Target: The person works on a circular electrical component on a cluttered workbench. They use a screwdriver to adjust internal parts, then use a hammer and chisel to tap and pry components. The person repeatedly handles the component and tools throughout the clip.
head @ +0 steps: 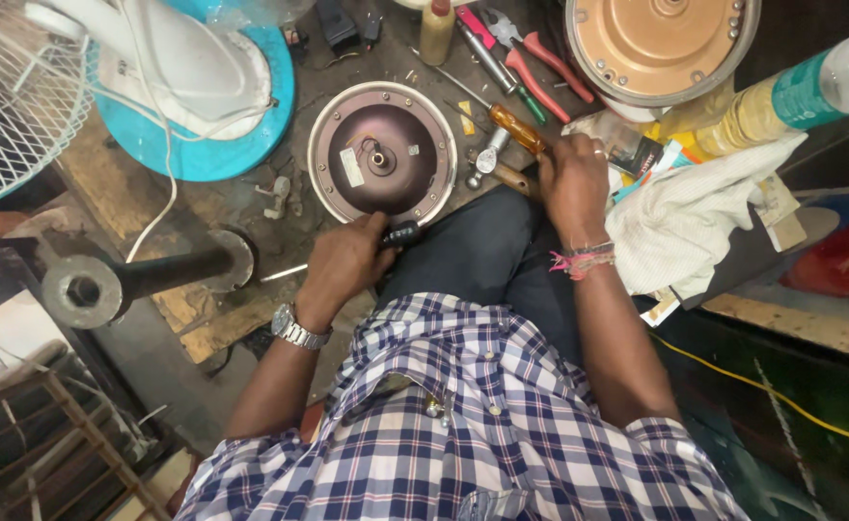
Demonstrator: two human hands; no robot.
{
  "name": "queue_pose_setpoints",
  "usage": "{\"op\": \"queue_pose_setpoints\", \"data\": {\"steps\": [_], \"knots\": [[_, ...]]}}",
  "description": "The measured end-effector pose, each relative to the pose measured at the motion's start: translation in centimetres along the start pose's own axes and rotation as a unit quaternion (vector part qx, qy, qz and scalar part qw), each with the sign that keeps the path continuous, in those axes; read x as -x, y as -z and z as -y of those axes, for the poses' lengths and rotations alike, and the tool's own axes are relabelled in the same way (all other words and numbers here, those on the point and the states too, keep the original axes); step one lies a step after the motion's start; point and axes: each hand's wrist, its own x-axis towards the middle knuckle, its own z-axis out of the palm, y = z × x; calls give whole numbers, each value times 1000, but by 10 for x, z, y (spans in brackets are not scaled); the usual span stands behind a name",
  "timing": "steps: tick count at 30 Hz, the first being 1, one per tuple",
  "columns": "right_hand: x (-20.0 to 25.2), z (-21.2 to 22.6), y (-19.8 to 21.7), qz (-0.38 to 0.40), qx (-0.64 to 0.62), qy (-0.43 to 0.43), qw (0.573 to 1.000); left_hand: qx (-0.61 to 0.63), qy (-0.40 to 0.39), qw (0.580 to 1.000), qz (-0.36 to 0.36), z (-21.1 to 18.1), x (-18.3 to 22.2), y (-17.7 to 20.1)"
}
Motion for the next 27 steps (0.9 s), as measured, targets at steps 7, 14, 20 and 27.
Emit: {"op": "queue_pose_setpoints", "data": {"steps": [7, 14, 20, 27], "knots": [[-56, -22, -44, -40, 60, 85, 994, -2, -38, 998, -40, 11, -15, -14], [-97, -27, -69, 20, 158, 122, 980, -3, -30, 999, -40, 28, -14, -22], [-112, -40, -85, 46, 169, 110, 978, 6, -53, 998, -33, 33, -17, -11], [-108, -48, -96, -10, 174, 135, 975, 9, -71, 996, -59, 39, -10, 7]]}}
